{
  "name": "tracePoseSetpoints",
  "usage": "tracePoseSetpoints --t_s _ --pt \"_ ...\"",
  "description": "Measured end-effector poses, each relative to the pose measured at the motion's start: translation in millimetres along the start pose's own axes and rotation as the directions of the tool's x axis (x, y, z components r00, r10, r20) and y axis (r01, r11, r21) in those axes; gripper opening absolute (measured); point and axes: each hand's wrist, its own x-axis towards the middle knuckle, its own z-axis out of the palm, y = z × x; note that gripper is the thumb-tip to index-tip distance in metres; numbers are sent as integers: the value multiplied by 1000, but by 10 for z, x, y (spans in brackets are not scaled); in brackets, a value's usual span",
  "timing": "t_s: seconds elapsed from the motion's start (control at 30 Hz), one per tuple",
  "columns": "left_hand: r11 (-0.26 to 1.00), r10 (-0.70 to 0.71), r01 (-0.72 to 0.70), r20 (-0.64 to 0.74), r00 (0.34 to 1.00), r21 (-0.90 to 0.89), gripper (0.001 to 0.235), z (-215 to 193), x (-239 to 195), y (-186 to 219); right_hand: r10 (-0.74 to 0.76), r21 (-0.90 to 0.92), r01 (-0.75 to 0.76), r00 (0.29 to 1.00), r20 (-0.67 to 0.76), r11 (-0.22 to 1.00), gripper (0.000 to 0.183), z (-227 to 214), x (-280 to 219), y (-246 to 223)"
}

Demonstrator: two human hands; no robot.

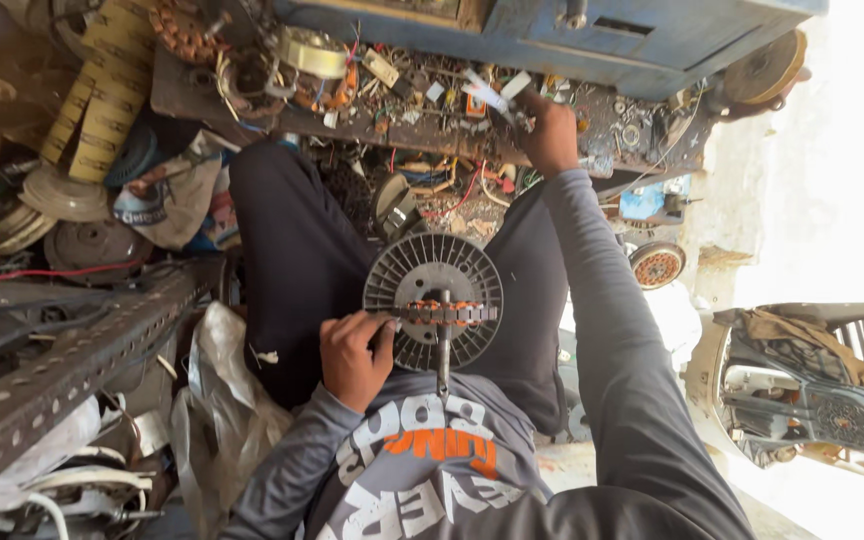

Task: The person assembles a fan motor by inserting the rotor into the stator, handling internal wiring, and using scissors to trim thread and insulation.

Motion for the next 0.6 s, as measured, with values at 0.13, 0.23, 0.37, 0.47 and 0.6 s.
tracePoseSetpoints --t_s 0.13,0.23,0.37,0.47,0.6 --pt "999 -42 43 11 999 -18 12 19 -11 -25 4 -31 -4 1000 12 999 23 28 7 84" --pt "998 -58 59 2 998 -10 15 52 -52 -42 94 -35 -93 995 30 995 16 47 -92 116" --pt "999 -38 38 -7 999 -6 18 93 -67 -79 20 -14 -20 999 -26 1000 20 32 -69 110" --pt "996 -95 95 23 995 4 19 98 -56 -94 33 25 -31 997 -65 999 21 51 57 89" --pt "997 -80 80 -1 997 23 19 112 -93 -85 15 -65 -15 1000 3 998 22 107 77 130"
